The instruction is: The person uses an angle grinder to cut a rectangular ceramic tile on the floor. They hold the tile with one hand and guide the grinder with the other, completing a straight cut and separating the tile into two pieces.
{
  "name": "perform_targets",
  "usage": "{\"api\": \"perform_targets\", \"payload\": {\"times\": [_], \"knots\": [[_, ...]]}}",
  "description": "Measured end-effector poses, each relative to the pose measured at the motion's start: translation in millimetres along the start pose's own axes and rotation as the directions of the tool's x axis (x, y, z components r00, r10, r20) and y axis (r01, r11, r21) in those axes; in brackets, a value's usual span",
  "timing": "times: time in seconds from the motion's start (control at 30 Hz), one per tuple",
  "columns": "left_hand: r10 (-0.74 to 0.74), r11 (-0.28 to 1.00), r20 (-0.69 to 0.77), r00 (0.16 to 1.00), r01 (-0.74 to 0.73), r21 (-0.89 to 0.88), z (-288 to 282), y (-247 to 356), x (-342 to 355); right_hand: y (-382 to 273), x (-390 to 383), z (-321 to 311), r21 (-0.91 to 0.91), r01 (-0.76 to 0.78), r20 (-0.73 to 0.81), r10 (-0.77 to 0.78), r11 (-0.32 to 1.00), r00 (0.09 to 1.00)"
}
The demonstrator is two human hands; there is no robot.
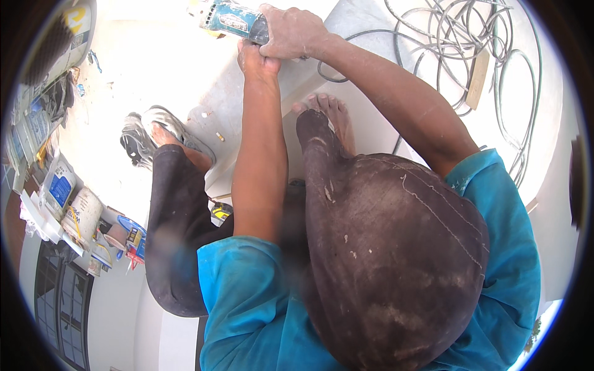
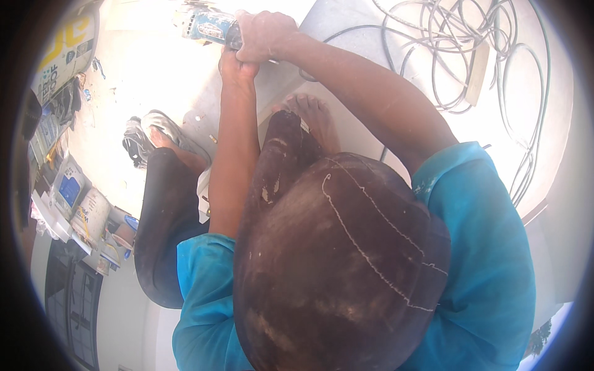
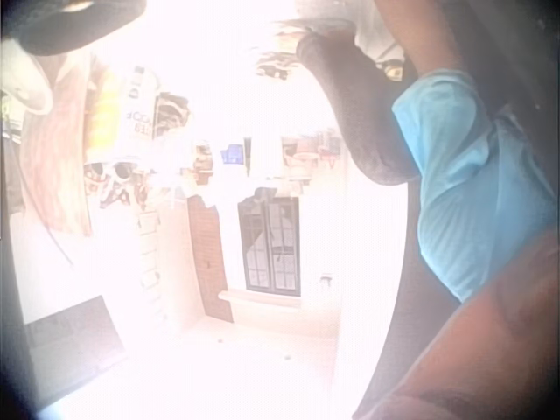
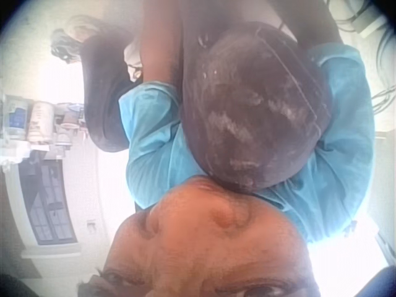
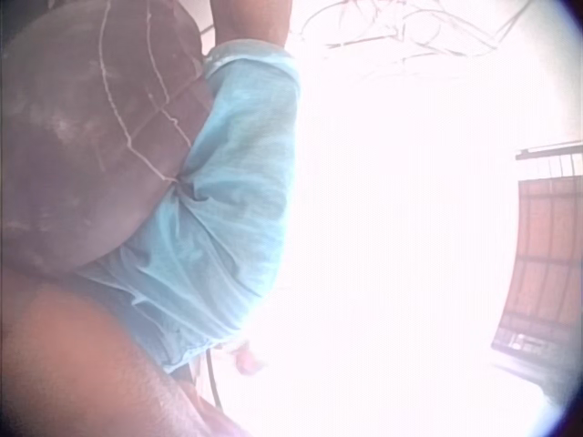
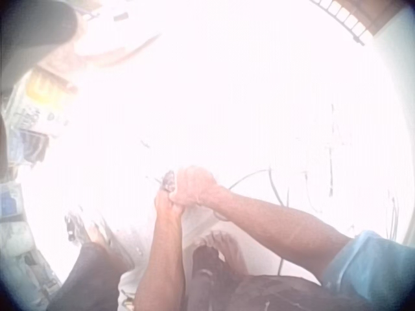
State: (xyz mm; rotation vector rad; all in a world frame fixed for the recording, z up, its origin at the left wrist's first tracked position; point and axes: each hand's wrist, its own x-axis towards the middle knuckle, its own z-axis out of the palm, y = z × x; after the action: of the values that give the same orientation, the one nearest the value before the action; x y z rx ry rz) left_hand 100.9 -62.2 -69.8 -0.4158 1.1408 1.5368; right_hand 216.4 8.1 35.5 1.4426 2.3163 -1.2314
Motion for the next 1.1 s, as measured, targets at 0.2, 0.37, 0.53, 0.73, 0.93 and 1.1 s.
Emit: {"api": "perform_targets", "payload": {"times": [0.2,0.37,0.53,0.73,0.93,1.1], "knots": [[-0.009,0.999,-0.032,0.999,0.010,0.030,3.4,1.5,-6.3,0.8,-3.6,-2.2,0.011,-0.017,0.036,0.017,1.000,0.999],[-0.013,1.000,-0.021,1.000,0.014,0.019,4.5,2.2,-6.1,0.0,-5.4,-4.0,0.014,-0.010,0.042,0.009,1.000,0.999],[-0.034,0.999,-0.044,0.998,0.034,0.003,2.2,0.9,-1.2,-0.7,-7.8,-6.7,0.038,-0.029,0.066,0.027,0.999,0.997],[-0.061,0.998,-0.016,0.998,0.061,-0.030,0.2,4.1,0.3,-0.1,-10.6,-7.3,0.043,-0.034,0.061,0.031,0.998,0.998],[-0.036,0.999,0.008,0.999,0.036,-0.031,2.5,2.2,-1.5,1.3,-15.3,-10.1,0.049,-0.032,0.066,0.029,0.998,0.997],[-0.029,1.000,-0.006,1.000,0.029,-0.007,9.4,3.3,-6.9,2.1,-13.2,-8.9,0.008,-0.038,0.101,0.037,0.999,0.994]]}}
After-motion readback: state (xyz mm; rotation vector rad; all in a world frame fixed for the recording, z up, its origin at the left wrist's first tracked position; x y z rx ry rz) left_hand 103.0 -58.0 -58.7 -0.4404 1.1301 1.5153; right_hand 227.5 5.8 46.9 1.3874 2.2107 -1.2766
